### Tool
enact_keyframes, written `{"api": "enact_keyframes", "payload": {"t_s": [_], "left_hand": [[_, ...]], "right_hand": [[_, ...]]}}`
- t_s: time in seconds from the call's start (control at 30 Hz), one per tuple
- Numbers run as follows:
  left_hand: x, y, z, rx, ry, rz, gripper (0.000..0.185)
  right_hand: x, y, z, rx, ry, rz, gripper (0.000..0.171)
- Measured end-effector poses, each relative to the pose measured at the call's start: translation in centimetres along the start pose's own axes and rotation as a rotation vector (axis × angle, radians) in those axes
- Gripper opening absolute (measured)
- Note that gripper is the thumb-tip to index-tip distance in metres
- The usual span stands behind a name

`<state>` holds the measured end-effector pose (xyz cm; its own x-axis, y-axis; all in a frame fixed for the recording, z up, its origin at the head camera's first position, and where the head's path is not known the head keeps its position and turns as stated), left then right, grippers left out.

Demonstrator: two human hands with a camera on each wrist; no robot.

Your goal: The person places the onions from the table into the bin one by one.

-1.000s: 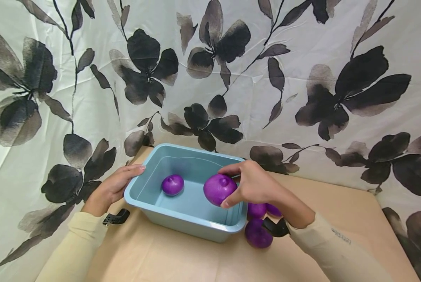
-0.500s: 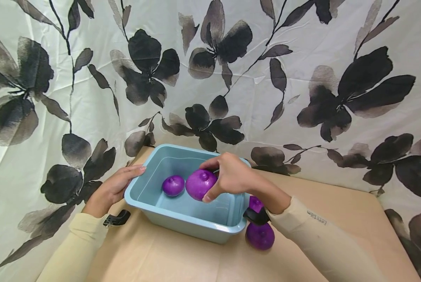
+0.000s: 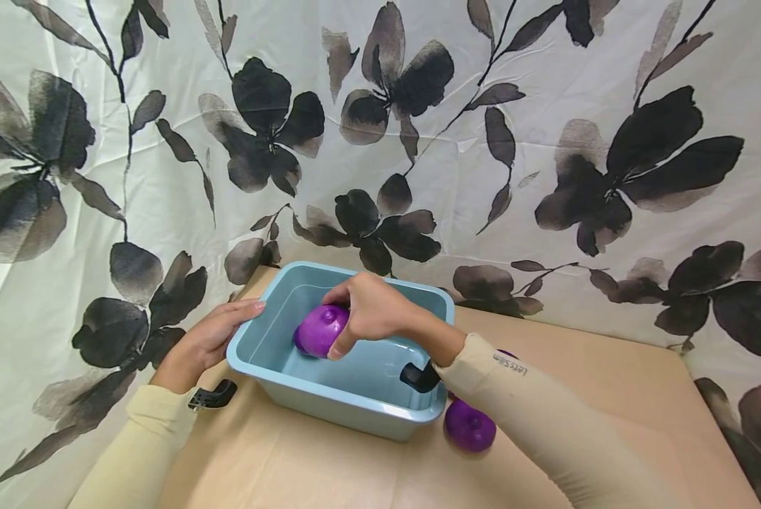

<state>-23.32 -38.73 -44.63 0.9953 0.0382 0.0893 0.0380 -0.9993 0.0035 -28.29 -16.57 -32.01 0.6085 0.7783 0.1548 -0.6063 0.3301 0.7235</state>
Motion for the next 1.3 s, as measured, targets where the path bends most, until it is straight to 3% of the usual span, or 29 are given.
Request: {"api": "enact_keyframes", "payload": {"t_s": [0.57, 1.3], "left_hand": [[0.1, -0.3, -0.3, 0.012, 0.000, -0.006, 0.064], [-0.4, -0.7, 0.1, -0.004, -0.012, -0.020, 0.062]], "right_hand": [[-5.3, -4.0, 1.1, 0.053, 0.039, 0.060, 0.074], [-9.2, -10.0, -1.2, 0.219, 0.065, 0.159, 0.072]]}}
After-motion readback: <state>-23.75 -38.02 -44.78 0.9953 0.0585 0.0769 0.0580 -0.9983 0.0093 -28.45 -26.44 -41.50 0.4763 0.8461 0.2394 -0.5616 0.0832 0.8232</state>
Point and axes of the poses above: each hand's wrist, its own x-axis away from the middle knuckle, its own y-axis out of the back of the hand, z = x × y, the point moved 10 cm from there along -x, towards the middle knuckle, and after that the axes turned 11 degrees about -y, right-handed, at the moved point
